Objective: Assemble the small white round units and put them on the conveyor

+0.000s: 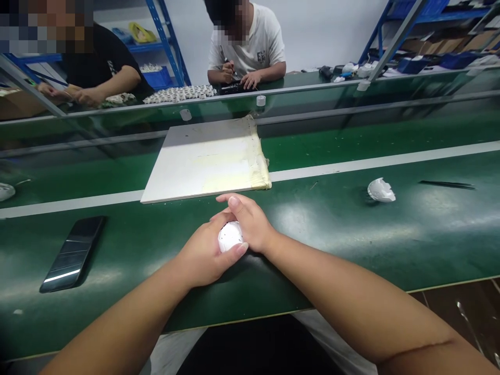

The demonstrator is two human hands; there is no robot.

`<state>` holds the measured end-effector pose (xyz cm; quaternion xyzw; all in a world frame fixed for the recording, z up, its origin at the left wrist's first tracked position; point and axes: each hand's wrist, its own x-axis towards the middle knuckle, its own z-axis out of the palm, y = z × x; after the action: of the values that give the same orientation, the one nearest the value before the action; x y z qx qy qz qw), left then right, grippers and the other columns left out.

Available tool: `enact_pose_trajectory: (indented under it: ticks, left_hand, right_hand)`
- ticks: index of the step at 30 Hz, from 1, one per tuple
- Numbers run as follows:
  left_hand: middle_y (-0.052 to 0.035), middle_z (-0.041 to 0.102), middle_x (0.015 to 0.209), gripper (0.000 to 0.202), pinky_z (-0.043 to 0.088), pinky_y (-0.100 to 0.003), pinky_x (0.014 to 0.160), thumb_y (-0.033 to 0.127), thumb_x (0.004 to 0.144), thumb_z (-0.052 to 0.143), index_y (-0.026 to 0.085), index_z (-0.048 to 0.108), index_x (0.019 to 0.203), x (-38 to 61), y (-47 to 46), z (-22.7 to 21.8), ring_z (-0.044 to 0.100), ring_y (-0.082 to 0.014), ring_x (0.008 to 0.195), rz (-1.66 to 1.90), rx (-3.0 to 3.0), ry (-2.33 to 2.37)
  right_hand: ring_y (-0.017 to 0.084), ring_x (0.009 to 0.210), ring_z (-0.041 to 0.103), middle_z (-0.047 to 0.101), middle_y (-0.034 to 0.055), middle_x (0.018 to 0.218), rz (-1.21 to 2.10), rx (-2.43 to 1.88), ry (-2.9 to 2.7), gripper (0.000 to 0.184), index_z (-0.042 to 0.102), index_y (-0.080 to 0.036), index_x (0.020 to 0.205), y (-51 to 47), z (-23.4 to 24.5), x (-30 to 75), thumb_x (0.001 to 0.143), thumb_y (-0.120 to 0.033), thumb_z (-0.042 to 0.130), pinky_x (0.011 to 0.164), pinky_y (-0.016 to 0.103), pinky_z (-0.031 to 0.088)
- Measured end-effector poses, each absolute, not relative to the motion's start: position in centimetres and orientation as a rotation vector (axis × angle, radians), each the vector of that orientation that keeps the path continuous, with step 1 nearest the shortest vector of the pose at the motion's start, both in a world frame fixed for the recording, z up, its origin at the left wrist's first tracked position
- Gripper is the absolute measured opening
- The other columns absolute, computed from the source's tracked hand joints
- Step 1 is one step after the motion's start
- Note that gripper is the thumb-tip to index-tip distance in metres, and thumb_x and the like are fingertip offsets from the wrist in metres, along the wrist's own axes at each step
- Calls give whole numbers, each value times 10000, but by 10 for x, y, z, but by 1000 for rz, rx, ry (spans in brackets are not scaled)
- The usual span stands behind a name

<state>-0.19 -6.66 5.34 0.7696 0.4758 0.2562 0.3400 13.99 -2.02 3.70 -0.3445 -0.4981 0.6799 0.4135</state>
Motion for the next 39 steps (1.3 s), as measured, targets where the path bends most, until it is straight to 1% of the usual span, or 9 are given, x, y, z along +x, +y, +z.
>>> enact_pose_trajectory:
  ticks: [5, 8, 11, 15, 20, 25, 27, 32, 39]
  left_hand:
    - [-118, 598, 1328, 559, 500, -451, 888, 528, 875, 606, 209, 508, 1323, 0, -64, 51, 609, -339, 1109, 716, 1983, 1232]
    - [-118, 587, 1341, 647, 501, -437, 899, 525, 806, 705, 212, 491, 1330, -4, -60, 49, 608, -330, 1114, 718, 1933, 1168]
    - [-113, 570, 1364, 752, 496, -399, 924, 446, 746, 790, 216, 441, 1371, -9, -56, 49, 604, -298, 1133, 690, 1899, 1140]
    - [-70, 595, 1343, 681, 493, -367, 899, 431, 740, 796, 243, 503, 1324, -14, -50, 45, 622, -266, 1087, 689, 1950, 1160]
    - [-70, 629, 1285, 594, 497, -379, 901, 479, 754, 771, 235, 574, 1258, -14, -47, 42, 636, -275, 1060, 683, 1990, 1279]
    - [-116, 643, 1234, 741, 505, -421, 915, 512, 740, 771, 184, 492, 1343, -13, -51, 48, 637, -309, 1054, 533, 2088, 1283]
    - [-126, 647, 1229, 717, 508, -435, 907, 525, 780, 727, 177, 477, 1355, -12, -53, 49, 640, -320, 1050, 475, 2106, 1305]
    - [-157, 656, 1207, 680, 518, -455, 851, 594, 862, 591, 153, 466, 1365, -9, -56, 47, 648, -351, 1028, 355, 2128, 1435]
    - [-158, 652, 1226, 686, 513, -442, 826, 613, 887, 533, 149, 447, 1385, -7, -56, 41, 648, -348, 1013, 379, 2127, 1463]
  right_hand:
    - [248, 727, 705, 745, 65, 811, 1712, -899, -1234, 587, 630, -223, 1070, -17, 35, 140, 843, -750, 506, 634, 359, 539]
    - [237, 706, 689, 732, 60, 810, 1691, -936, -1221, 592, 635, -219, 1095, -11, 27, 139, 854, -742, 497, 599, 340, 528]
    - [207, 632, 652, 705, 52, 756, 1746, -960, -1120, 595, 637, -202, 1070, -3, 19, 137, 866, -736, 472, 551, 313, 508]
    - [184, 579, 620, 689, 52, 739, 1881, -888, -1016, 583, 623, -189, 1029, 4, 11, 134, 881, -725, 447, 525, 296, 493]
    - [218, 796, 682, 727, 75, 919, 1775, -715, -1270, 596, 635, -194, 1100, 6, 12, 139, 883, -723, 465, 690, 326, 537]
    - [209, 827, 672, 730, 81, 1007, 1712, -806, -1504, 480, 668, -175, 1059, 3, 17, 141, 864, -608, 593, 708, 312, 520]
    - [204, 806, 665, 727, 76, 981, 1719, -835, -1496, 465, 678, -169, 1042, 3, 17, 140, 872, -591, 579, 683, 304, 509]
    - [144, 628, 565, 648, 15, 718, 1651, -944, -1487, 452, 699, -150, 924, 6, 13, 138, 825, -587, 639, 557, 250, 414]
    - [147, 607, 547, 628, 11, 685, 1690, -1005, -1445, 495, 688, -145, 929, 9, 15, 135, 803, -621, 635, 540, 252, 392]
